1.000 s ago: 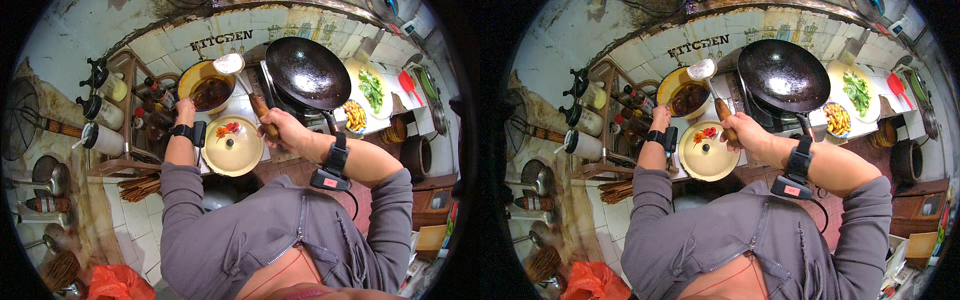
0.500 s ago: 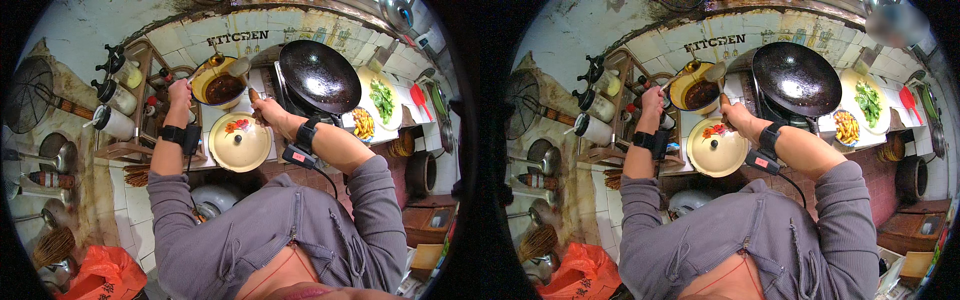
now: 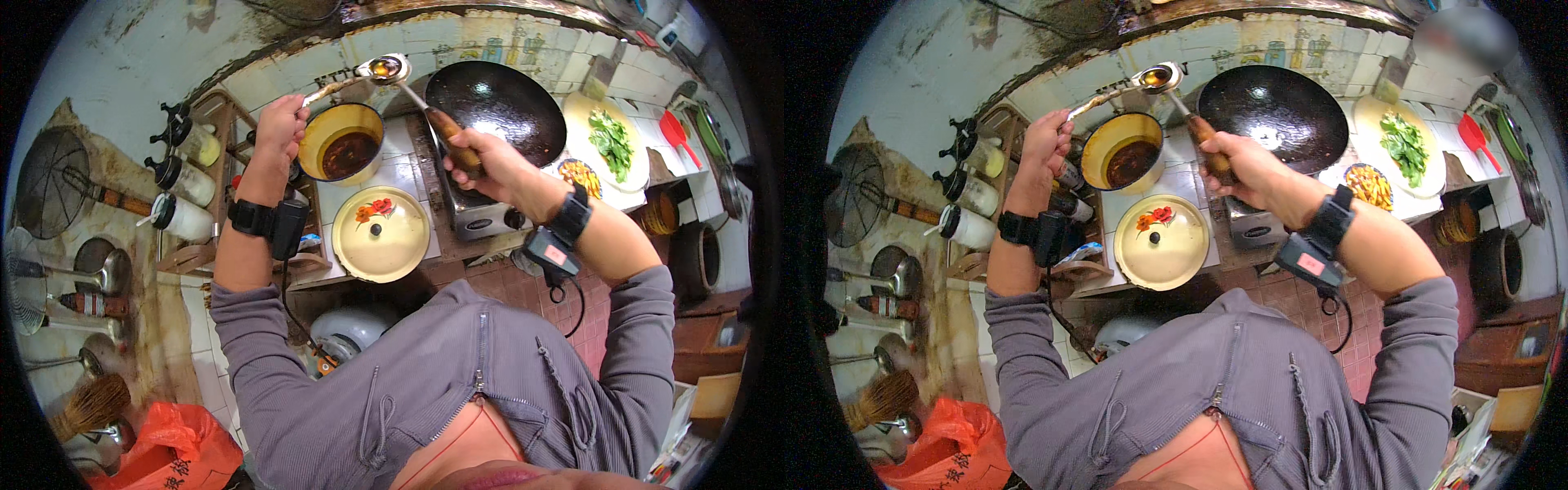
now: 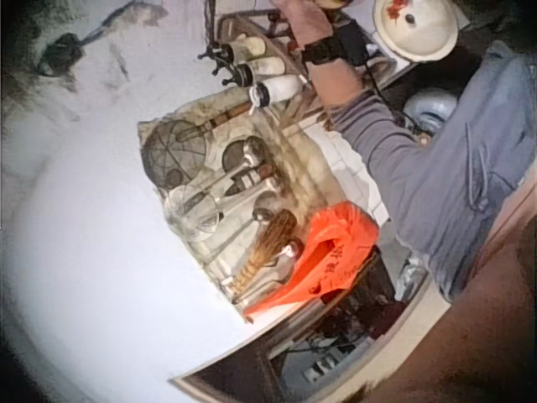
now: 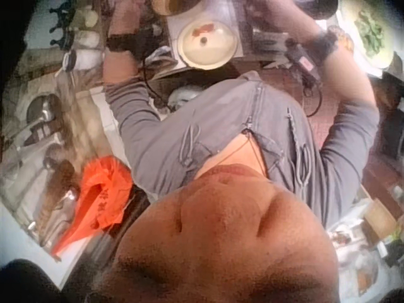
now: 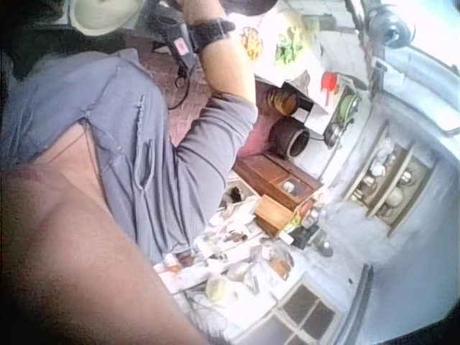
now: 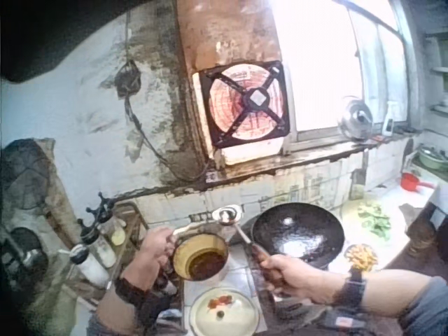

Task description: The person transfers cooked fries from a wok to a plate, then adds oil to the wok. They chop green onions and leafy greens on a cutting board, add them to the wok, and stir-fry the vegetables with a spatula.

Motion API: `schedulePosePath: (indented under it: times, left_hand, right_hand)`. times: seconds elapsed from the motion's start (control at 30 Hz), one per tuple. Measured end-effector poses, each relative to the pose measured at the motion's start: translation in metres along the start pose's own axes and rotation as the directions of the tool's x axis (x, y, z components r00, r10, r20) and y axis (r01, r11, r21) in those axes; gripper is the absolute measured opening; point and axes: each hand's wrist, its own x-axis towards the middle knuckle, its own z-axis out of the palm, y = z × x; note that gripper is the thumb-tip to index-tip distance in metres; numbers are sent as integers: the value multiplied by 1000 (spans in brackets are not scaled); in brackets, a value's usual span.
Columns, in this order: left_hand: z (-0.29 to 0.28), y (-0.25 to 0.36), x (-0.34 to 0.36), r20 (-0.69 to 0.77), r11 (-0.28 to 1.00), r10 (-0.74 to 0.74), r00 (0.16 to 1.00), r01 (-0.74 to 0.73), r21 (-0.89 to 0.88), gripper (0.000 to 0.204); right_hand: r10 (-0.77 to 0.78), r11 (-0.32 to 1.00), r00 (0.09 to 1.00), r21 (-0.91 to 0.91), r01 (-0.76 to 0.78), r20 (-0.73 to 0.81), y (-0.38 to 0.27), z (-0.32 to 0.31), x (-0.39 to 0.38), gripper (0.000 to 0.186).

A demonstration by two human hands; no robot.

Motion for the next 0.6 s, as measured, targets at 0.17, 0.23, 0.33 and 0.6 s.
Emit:
schedulePosePath:
  times: [0.17, 0.23, 0.33, 0.6]
  left_hand:
    - [63, -20, 7, 110, 998, 15, 994, -22, 61, 11]
    - [87, -34, 6, 139, 977, 80, 987, -105, 184, 13]
    - [117, -51, -1, 194, 845, 233, 953, -297, 444, 16]
    - [138, -64, -24, 593, 8, 691, 414, -824, 567, 10]
  right_hand:
    - [-70, 992, 975, -114, 47, -213, -21, -51, -61, 18]
    - [-126, 976, 953, -209, 69, -274, -23, -70, -79, 14]
    - [-123, 943, 886, -331, -36, -448, -22, -97, -95, 11]
    - [-280, 834, 833, -551, -36, -478, -4, -148, -107, 23]
